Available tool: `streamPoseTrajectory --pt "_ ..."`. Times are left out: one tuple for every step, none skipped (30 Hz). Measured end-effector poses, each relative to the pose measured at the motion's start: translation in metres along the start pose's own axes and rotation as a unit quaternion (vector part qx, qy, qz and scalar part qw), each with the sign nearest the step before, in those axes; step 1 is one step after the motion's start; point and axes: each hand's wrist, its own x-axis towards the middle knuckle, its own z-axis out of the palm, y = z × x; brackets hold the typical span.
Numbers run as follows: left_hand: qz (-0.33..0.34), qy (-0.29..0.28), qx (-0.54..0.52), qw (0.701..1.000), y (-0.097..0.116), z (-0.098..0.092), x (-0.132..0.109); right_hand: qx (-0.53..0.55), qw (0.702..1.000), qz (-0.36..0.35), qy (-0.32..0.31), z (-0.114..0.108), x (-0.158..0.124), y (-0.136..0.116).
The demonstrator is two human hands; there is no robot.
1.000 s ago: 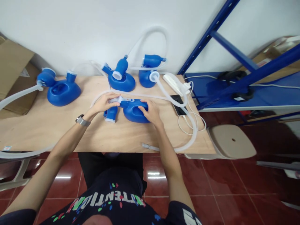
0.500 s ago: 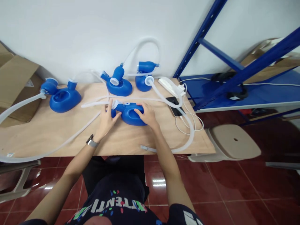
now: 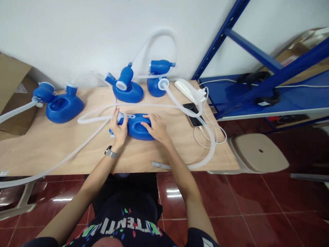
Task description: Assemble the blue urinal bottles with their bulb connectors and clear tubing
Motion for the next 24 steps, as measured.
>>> streamPoseTrajectory --pt "-0.001 0.005 0.002 1.0 0.0 0.001 -0.001 -0.003 1.0 0.003 -0.001 -0.001 -0.001 -0.001" --pt "-0.002 0.011 0.002 1.0 0.0 0.003 -0.001 -0.006 1.0 0.008 -0.002 -0.001 -0.001 -0.003" --pt "-0.004 0.016 0.003 1.0 0.0 0.005 -0.002 -0.009 1.0 0.015 -0.002 -0.003 0.0 -0.006" --pt "-0.004 0.02 0.002 1.0 -0.001 0.006 -0.002 -0.012 1.0 0.024 -0.004 -0.005 0.002 -0.011" --pt "-0.002 0.021 0.001 1.0 -0.001 0.006 -0.001 -0.018 0.999 0.038 -0.009 -0.006 0.006 -0.017" --pt "0.001 0.019 0.0 1.0 -0.002 0.006 0.0 -0.028 0.998 0.058 -0.02 -0.008 0.011 -0.023" --pt "0.006 0.015 -0.002 1.0 -0.002 0.005 0.001 -0.043 0.995 0.082 -0.038 -0.01 0.017 -0.03" --pt "0.012 0.006 -0.003 1.0 -0.002 0.003 0.002 -0.062 0.991 0.104 -0.061 -0.011 0.024 -0.038" --pt "0.017 -0.009 -0.003 1.0 -0.002 -0.001 0.005 -0.083 0.985 0.12 -0.088 -0.012 0.031 -0.045" --pt "0.02 -0.026 -0.002 0.999 0.0 -0.005 0.007 -0.102 0.98 0.13 -0.113 -0.013 0.038 -0.051" --pt "0.019 -0.045 0.0 0.999 0.001 -0.01 0.01 -0.116 0.975 0.133 -0.135 -0.013 0.044 -0.056" --pt "0.013 -0.064 0.001 0.998 0.004 -0.016 0.014 -0.123 0.972 0.13 -0.153 -0.013 0.049 -0.06" --pt "0.004 -0.082 0.0 0.997 0.007 -0.02 0.017 -0.126 0.97 0.126 -0.166 -0.012 0.052 -0.063" --pt "-0.007 -0.097 -0.003 0.995 0.01 -0.024 0.02 -0.127 0.969 0.124 -0.174 -0.012 0.055 -0.064" --pt "-0.019 -0.107 -0.005 0.994 0.013 -0.027 0.022 -0.127 0.968 0.123 -0.178 -0.012 0.056 -0.065" --pt "-0.031 -0.112 -0.005 0.993 0.016 -0.028 0.024 -0.127 0.968 0.122 -0.18 -0.012 0.056 -0.065" --pt "-0.042 -0.109 -0.002 0.993 0.018 -0.028 0.025 -0.127 0.968 0.12 -0.181 -0.012 0.055 -0.065" --pt "-0.051 -0.102 0.003 0.993 0.02 -0.027 0.025 -0.128 0.968 0.119 -0.182 -0.012 0.055 -0.065" --pt "-0.059 -0.092 0.008 0.994 0.021 -0.025 0.025 -0.126 0.968 0.117 -0.182 -0.012 0.054 -0.064" --pt "-0.063 -0.081 0.012 0.995 0.021 -0.023 0.025 -0.12 0.969 0.112 -0.183 -0.012 0.053 -0.062" --pt "-0.063 -0.072 0.013 0.995 0.02 -0.02 0.024 -0.114 0.971 0.107 -0.182 -0.012 0.052 -0.061" --pt "-0.058 -0.069 0.011 0.996 0.019 -0.019 0.023 -0.106 0.973 0.102 -0.177 -0.012 0.052 -0.059" --pt "-0.051 -0.069 0.008 0.996 0.018 -0.018 0.022 -0.099 0.975 0.098 -0.171 -0.011 0.051 -0.057" --pt "-0.042 -0.071 0.005 0.997 0.016 -0.017 0.021 -0.094 0.977 0.097 -0.164 -0.011 0.051 -0.056"
